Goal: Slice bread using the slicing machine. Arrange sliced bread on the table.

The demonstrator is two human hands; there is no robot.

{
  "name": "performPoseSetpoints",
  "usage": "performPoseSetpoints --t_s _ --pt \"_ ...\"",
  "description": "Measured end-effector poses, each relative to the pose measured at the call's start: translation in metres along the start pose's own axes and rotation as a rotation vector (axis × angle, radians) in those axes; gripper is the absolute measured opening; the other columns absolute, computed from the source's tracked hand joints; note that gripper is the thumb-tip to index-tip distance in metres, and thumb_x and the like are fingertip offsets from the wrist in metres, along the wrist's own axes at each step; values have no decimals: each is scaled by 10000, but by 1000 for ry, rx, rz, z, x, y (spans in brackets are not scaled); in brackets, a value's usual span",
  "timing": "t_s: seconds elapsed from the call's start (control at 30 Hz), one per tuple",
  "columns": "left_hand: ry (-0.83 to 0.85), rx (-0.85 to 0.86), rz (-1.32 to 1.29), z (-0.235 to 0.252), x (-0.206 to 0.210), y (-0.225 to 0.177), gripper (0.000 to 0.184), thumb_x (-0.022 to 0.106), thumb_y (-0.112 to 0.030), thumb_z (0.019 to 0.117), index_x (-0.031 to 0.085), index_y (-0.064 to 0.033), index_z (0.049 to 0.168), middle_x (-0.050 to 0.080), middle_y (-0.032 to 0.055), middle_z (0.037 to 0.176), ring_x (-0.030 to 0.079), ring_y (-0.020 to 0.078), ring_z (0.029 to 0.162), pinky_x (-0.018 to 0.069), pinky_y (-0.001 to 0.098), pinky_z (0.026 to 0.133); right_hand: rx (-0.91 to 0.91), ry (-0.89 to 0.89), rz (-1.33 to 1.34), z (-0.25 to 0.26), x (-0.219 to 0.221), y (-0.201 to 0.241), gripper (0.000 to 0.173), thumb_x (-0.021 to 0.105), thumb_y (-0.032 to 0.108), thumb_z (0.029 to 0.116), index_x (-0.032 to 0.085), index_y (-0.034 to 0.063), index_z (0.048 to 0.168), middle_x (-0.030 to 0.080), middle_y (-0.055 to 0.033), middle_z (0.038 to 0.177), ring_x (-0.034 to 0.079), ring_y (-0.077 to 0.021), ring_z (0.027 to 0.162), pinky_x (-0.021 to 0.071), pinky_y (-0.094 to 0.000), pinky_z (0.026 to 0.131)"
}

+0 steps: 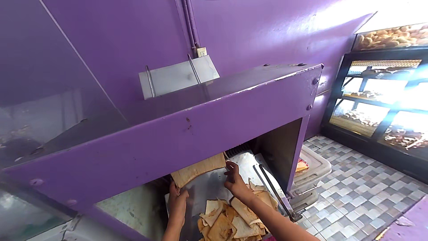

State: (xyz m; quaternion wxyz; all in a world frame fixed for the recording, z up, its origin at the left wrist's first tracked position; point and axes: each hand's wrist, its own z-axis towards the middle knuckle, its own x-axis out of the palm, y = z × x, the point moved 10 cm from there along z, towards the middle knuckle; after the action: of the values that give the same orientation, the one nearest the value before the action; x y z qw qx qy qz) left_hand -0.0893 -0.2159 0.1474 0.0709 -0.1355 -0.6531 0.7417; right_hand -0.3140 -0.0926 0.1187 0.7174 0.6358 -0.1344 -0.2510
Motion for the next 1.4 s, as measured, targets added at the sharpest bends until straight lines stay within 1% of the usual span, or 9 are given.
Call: performPoseSetpoints --t_s 0.1,0.2,0.3,0.37,0.47,0.63,1.07,1.23,1.4 --pt "9 -3 3 -1 0 1 837 531 64 769 238 64 1553 365 293 1543 411 334 1406 381 420 1132 -48 -35 41 -2 1 2 874 654 125 880 143 19 1581 432 -218 1554 668 -238 1150 559 -380 932" --pt "8 -2 6 1 -1 1 848 536 59 756 245 54 1552 368 287 1541 415 324 1403 389 419 1126 -24 -93 62 8 -10 11 840 633 243 979 121 84 1625 590 -216 1398 718 -232 987 578 -397 886" --pt "8 -7 18 1 -2 1 842 539 66 763 250 53 1553 375 286 1538 422 326 1397 392 423 1121 55 -94 10 19 -20 13 682 566 302 1043 246 125 1619 666 -198 1286 703 -275 1077 556 -456 950" --pt "10 -5 37 1 -2 1 818 543 55 774 269 54 1544 393 281 1526 437 324 1380 402 427 1106 87 -62 -53 22 -21 14 563 527 329 1064 397 95 1559 667 -174 1300 680 -266 1135 531 -460 997" --pt "16 -9 52 1 -2 -1 802 545 40 777 287 54 1536 408 281 1512 454 327 1362 411 436 1094 103 -35 -114 22 -18 15 501 529 321 1061 493 65 1490 647 -165 1340 651 -263 1188 500 -453 1032" --pt "13 -18 91 0 -4 -1 719 533 31 839 317 63 1524 447 288 1481 491 337 1327 435 454 1064 71 -24 -158 19 -16 18 494 552 293 1053 505 41 1476 633 -182 1357 633 -281 1223 479 -456 1066" --pt "8 -16 105 -1 -4 4 728 535 17 823 338 51 1523 448 277 1482 489 339 1322 431 460 1066 56 -9 -203 15 -16 20 477 575 242 1044 514 -5 1447 615 -207 1362 650 -280 1171 497 -420 1038" --pt "2 -17 129 -1 -6 5 725 532 26 812 353 56 1514 430 284 1497 471 354 1341 420 483 1074 17 -64 -224 15 -20 18 464 608 252 1017 575 -12 1397 544 -251 1394 567 -351 1244 471 -437 1064" --pt "-8 -21 147 -3 -7 3 663 523 34 808 412 53 1461 494 271 1434 522 332 1280 450 482 1025 -31 -92 -192 15 -21 19 430 582 257 1026 607 -33 1342 524 -252 1434 509 -359 1319 408 -447 1121"
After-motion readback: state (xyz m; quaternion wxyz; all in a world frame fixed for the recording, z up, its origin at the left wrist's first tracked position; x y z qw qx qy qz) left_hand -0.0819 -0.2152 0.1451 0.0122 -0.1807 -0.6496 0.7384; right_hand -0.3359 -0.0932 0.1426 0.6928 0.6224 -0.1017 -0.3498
